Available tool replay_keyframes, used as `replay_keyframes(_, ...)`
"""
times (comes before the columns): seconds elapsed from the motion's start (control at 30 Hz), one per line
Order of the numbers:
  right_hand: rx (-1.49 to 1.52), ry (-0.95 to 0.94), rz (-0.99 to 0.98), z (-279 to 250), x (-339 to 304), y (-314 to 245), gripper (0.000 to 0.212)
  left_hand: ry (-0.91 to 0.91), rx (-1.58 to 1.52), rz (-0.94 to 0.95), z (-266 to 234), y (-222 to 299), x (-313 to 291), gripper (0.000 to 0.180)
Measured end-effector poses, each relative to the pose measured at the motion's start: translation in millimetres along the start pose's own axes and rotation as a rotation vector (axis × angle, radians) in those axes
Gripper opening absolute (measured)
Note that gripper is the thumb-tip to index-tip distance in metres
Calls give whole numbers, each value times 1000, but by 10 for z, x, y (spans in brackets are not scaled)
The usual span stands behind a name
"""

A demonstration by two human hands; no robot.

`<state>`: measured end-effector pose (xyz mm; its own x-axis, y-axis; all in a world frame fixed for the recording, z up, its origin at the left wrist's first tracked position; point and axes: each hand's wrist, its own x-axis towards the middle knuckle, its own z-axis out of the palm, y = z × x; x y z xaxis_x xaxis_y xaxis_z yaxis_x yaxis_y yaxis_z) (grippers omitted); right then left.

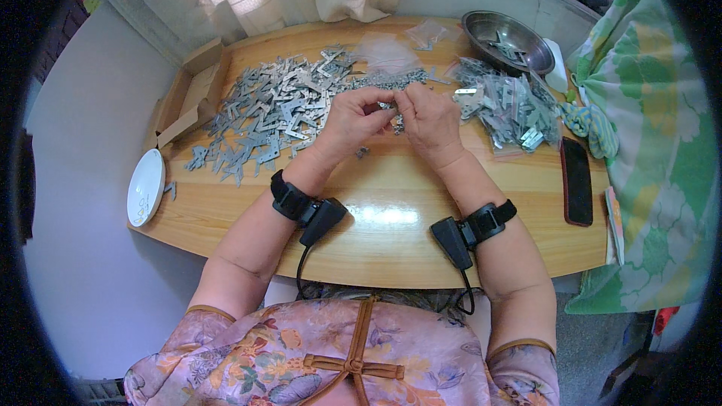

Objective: Sorting metal L-brackets and small screws into plastic bags.

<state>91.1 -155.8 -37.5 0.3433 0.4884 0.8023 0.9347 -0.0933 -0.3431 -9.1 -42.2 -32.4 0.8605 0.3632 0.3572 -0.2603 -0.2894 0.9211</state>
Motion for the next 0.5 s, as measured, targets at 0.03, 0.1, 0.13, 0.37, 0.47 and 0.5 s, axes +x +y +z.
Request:
replay_keyframes(0.03, 2, -1, 0, -3, -4, -8, 23, 13, 6, -11, 6, 15, -12, 18)
replay_keyframes(0.1, 107, -75, 99, -27, -6, -24, 22, 28, 12, -22, 10, 0, -18, 18)
replay_keyframes(0.13, 108, -75, 98, -24, -11, -13, 22, 32, -39, -46, 6, -33, -17, 18)
replay_keyframes(0.37, 361, -32, 293, -4, -52, 34, 16, 29, -260, -183, -5, 29, -8, 21)
replay_keyframes(0.47, 323, 27, 286, -13, -40, 63, 13, 34, -272, -213, -9, 70, -14, 19)
replay_keyframes(0.5, 276, 12, 275, -22, -23, 51, 14, 35, -272, -214, -16, 61, -15, 19)
